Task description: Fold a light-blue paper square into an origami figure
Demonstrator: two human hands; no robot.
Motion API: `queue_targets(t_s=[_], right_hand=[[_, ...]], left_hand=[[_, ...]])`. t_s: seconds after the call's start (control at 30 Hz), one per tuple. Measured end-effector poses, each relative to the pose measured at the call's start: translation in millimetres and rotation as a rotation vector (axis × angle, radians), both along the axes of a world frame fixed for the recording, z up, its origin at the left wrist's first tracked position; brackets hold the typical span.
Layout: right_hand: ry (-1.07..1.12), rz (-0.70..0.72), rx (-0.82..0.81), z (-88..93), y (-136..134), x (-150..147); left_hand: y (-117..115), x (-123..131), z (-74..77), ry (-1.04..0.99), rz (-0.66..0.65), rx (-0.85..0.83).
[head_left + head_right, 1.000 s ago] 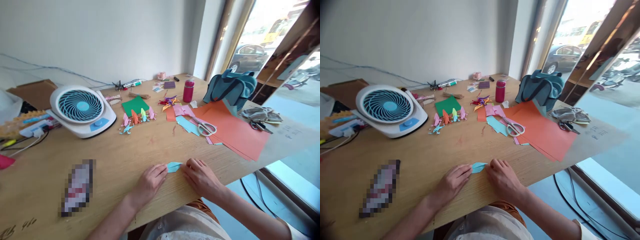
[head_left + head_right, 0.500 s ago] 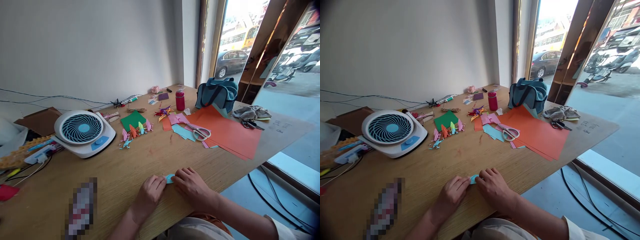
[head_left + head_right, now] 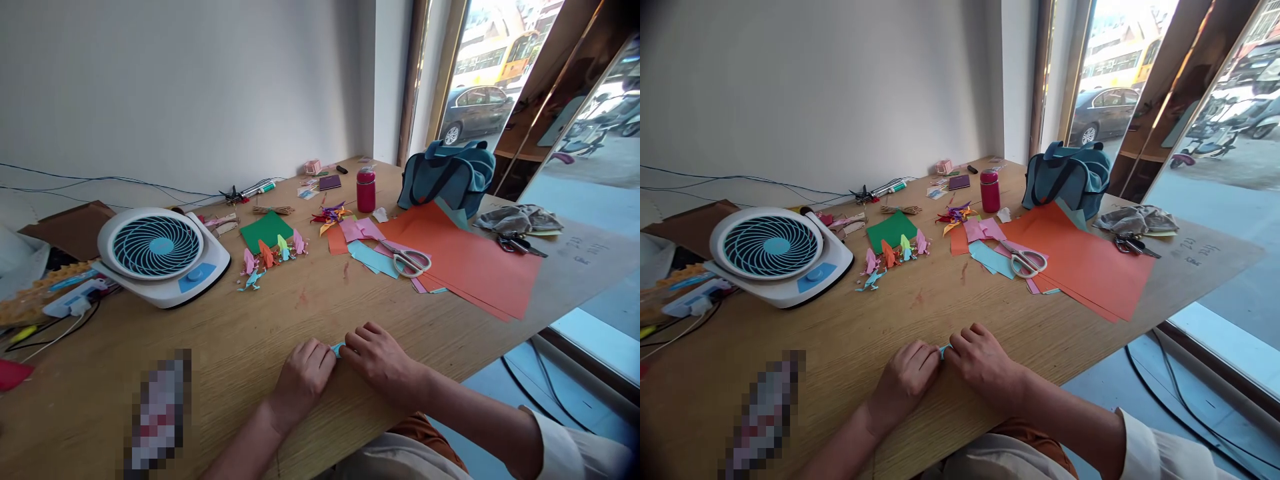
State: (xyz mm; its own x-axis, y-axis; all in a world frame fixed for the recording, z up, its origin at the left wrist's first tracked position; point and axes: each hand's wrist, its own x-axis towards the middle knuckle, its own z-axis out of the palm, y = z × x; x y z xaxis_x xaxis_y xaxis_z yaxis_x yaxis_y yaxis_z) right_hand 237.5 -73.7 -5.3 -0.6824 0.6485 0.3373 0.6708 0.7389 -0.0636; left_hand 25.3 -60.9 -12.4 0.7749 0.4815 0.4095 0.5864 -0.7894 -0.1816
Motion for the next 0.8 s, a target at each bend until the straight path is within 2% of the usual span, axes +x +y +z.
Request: queue_targets(t_s=[0.23,0.37,0.63,0.8], right_hand=[[-0.057,0.064,0.087,-3.1,30.7,8.2],[-0.045,0.105,0.077,-4.1,41.5,11.8],[0.079,0.110,-0.058,-9.8,42.3,16.3],[0.092,0.123,-0.087,-7.5,43.3,15.8]], left_hand=[[16.4,-2.0,8.1,0.062,0.043,0.067],[15.9,-6.8,4.3,-0.035,0.060,-0.007],[16.1,-10.5,-1.1,-0.212,0.055,-0.267],[15.7,-10.2,0.8,-0.194,0.070,-0.271]])
